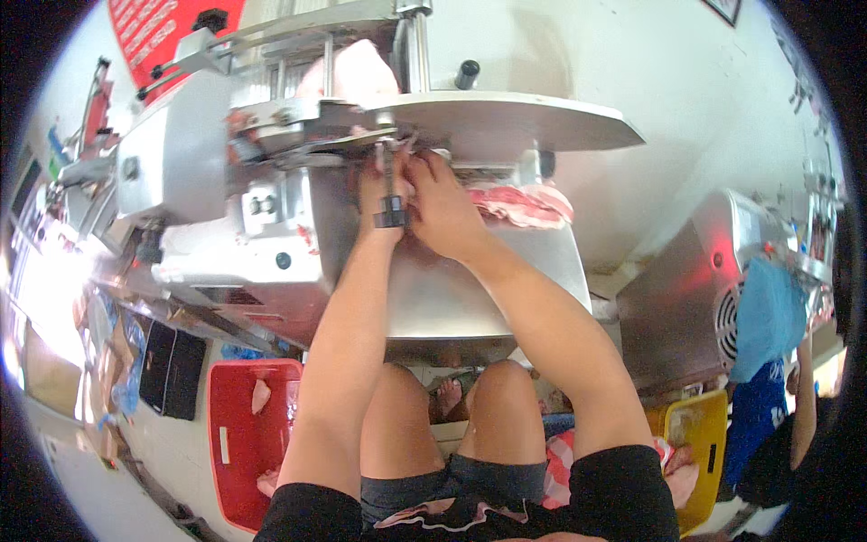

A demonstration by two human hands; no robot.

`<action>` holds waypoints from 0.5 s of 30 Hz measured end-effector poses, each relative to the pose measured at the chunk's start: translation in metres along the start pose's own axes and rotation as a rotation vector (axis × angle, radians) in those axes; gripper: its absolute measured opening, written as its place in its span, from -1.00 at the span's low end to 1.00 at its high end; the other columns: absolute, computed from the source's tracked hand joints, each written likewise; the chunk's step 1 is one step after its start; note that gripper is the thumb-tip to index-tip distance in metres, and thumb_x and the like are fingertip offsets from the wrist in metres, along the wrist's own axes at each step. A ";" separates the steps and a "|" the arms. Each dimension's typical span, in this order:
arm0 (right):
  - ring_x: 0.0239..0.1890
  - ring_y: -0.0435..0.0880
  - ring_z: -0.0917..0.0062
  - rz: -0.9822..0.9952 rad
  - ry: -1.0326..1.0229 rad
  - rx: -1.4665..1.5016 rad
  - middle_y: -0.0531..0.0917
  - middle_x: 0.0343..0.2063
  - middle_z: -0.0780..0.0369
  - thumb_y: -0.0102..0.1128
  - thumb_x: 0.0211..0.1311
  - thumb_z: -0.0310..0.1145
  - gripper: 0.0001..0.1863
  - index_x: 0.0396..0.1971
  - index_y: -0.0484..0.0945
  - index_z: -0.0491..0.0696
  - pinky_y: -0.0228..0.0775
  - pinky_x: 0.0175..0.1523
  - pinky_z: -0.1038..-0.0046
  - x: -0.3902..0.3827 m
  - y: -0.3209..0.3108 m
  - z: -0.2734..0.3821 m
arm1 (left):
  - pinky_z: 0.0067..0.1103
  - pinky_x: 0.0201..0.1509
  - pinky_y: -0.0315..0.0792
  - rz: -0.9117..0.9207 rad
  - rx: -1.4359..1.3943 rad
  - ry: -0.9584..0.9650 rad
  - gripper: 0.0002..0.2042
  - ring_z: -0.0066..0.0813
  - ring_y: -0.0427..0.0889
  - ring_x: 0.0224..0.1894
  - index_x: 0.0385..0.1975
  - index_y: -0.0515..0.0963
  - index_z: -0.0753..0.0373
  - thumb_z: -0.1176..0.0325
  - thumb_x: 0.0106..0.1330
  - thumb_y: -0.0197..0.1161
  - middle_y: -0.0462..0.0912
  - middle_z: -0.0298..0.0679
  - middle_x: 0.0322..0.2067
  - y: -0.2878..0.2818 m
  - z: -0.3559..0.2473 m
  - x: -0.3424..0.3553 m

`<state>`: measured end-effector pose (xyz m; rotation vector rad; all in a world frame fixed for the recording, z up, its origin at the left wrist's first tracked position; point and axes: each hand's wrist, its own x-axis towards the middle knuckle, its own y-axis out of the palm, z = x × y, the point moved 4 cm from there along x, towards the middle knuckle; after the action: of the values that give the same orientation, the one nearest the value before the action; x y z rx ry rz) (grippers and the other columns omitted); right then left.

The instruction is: The person uses a vertical band saw to slice large pieces of raw pork into smaller strips. They pick up meat from a red bin, position it on the saw table, and guide it through the blade, collecting the cut pieces in a yellow bin.

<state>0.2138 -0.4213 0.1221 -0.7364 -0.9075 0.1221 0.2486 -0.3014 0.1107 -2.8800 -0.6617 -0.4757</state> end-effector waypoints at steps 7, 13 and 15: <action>0.12 0.46 -0.10 0.012 0.099 0.106 0.39 0.11 -0.15 0.28 0.00 -0.48 -0.27 0.23 0.19 -0.14 0.41 0.14 0.05 -0.012 -0.010 -0.006 | -0.57 -0.20 0.45 0.237 -0.583 -0.138 -0.62 -0.54 0.55 -0.18 -0.05 0.52 0.21 0.11 0.28 0.38 0.58 -0.34 -0.16 0.015 0.000 -0.012; -0.19 0.63 -0.06 0.213 0.226 -0.106 0.63 -0.35 -0.14 0.27 0.03 -0.41 -0.48 0.02 0.32 -0.13 0.46 -0.10 0.00 -0.022 -0.023 0.003 | -0.61 -0.31 0.39 0.074 -0.702 -0.267 -0.66 -0.58 0.52 -0.24 0.07 0.50 0.26 0.55 0.27 0.11 0.57 -0.30 -0.09 0.006 0.006 -0.022; -0.24 0.64 -0.07 0.185 0.109 -0.126 0.63 -0.42 -0.13 0.27 0.03 -0.40 -0.53 -0.04 0.35 -0.14 0.47 -0.14 0.01 -0.018 -0.024 0.011 | -0.60 -0.37 0.35 0.017 -0.609 -0.180 -0.65 -0.58 0.49 -0.30 0.07 0.52 0.26 0.58 0.28 0.06 0.58 -0.30 -0.13 -0.001 -0.001 -0.021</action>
<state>0.1893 -0.4404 0.1296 -0.9359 -0.7469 0.1875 0.2300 -0.3091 0.1050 -3.5331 -0.5977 -0.4871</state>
